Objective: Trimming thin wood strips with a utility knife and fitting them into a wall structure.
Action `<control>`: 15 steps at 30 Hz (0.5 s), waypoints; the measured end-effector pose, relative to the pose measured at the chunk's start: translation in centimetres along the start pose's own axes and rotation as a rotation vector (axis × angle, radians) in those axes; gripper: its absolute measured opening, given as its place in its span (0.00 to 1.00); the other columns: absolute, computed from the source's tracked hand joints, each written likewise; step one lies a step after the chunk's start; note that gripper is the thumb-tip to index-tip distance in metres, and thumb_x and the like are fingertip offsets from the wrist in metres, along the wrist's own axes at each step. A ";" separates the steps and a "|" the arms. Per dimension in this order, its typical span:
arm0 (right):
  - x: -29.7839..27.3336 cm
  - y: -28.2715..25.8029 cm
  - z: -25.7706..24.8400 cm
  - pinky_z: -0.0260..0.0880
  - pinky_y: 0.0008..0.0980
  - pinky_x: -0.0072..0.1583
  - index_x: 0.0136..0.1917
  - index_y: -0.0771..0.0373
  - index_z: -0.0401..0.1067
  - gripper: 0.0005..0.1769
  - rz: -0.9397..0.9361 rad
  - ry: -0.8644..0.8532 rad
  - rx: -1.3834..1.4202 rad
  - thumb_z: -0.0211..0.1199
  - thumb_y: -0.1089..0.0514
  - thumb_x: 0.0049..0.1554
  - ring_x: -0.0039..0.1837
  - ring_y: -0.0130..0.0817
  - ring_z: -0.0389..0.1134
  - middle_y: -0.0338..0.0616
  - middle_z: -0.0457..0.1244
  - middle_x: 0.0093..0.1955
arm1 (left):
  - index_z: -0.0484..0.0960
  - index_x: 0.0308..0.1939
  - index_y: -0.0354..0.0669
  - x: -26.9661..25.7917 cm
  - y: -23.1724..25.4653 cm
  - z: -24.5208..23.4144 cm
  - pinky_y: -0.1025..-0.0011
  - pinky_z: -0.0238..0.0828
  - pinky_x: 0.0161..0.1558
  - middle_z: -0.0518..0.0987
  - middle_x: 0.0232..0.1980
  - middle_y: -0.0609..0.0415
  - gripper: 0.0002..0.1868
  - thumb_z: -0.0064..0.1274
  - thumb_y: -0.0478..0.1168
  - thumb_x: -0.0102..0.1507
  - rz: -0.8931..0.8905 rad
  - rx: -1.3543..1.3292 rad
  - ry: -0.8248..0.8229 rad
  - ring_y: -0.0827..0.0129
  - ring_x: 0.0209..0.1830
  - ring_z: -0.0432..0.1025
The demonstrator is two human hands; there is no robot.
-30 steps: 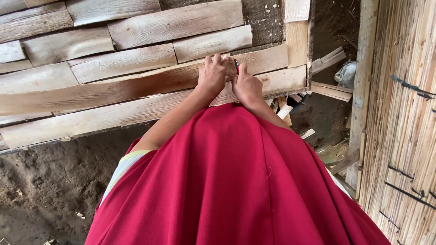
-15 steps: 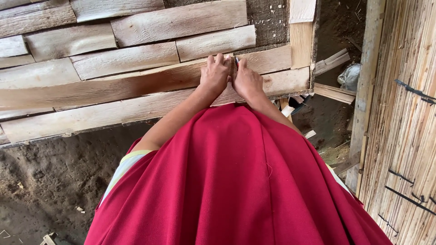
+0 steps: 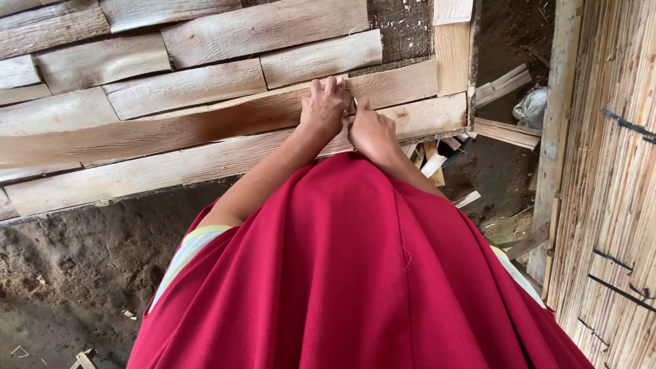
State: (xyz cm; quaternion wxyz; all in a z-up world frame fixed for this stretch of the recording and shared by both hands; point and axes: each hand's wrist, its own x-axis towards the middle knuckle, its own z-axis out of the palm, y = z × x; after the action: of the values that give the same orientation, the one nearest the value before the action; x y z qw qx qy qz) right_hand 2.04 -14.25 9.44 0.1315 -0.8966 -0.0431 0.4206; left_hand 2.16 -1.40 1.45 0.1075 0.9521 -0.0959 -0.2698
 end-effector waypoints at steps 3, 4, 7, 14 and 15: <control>-0.6 0.1 0.8 0.66 0.65 0.62 0.60 0.65 0.57 0.17 0.036 0.015 0.040 0.44 0.58 0.58 0.57 0.71 0.71 0.69 0.69 0.48 | 0.62 0.73 0.37 0.1 -0.3 0.1 0.44 0.79 0.46 0.61 0.59 0.51 0.39 0.62 0.50 0.65 0.010 -0.010 -0.005 0.51 0.59 0.59; -0.8 0.2 1.1 0.66 0.65 0.62 0.60 0.65 0.57 0.17 0.038 0.016 0.041 0.44 0.58 0.58 0.57 0.71 0.71 0.69 0.69 0.48 | 0.62 0.73 0.37 0.0 -0.2 -0.1 0.44 0.79 0.46 0.61 0.59 0.51 0.39 0.62 0.50 0.65 0.012 -0.009 -0.005 0.51 0.59 0.59; -1.4 0.2 1.9 0.65 0.64 0.63 0.59 0.61 0.55 0.17 0.094 -0.002 0.042 0.43 0.54 0.59 0.58 0.70 0.71 0.66 0.70 0.49 | 0.63 0.73 0.37 -0.2 -0.1 -0.7 0.43 0.78 0.46 0.62 0.59 0.50 0.39 0.62 0.50 0.65 0.006 -0.026 -0.006 0.51 0.59 0.59; -0.2 2.3 3.9 0.66 0.65 0.62 0.61 0.59 0.51 0.18 0.103 0.066 0.093 0.41 0.49 0.61 0.57 0.72 0.70 0.68 0.69 0.48 | 0.62 0.73 0.37 -0.2 -0.1 -0.9 0.43 0.79 0.46 0.62 0.59 0.51 0.39 0.61 0.51 0.65 0.033 -0.001 0.023 0.51 0.59 0.59; 0.3 2.4 4.2 0.67 0.65 0.58 0.62 0.59 0.50 0.20 0.076 0.140 0.101 0.38 0.47 0.63 0.54 0.72 0.71 0.67 0.68 0.46 | 0.61 0.73 0.36 -0.4 -0.2 -0.6 0.43 0.79 0.45 0.61 0.58 0.52 0.39 0.61 0.51 0.65 0.045 0.025 0.035 0.51 0.58 0.59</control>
State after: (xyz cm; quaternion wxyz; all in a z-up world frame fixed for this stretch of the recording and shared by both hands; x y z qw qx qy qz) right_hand -1.10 -15.67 5.98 0.1633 -0.9171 0.0215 0.3631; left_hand 2.18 -1.03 2.07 0.1031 0.9556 -0.1187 -0.2492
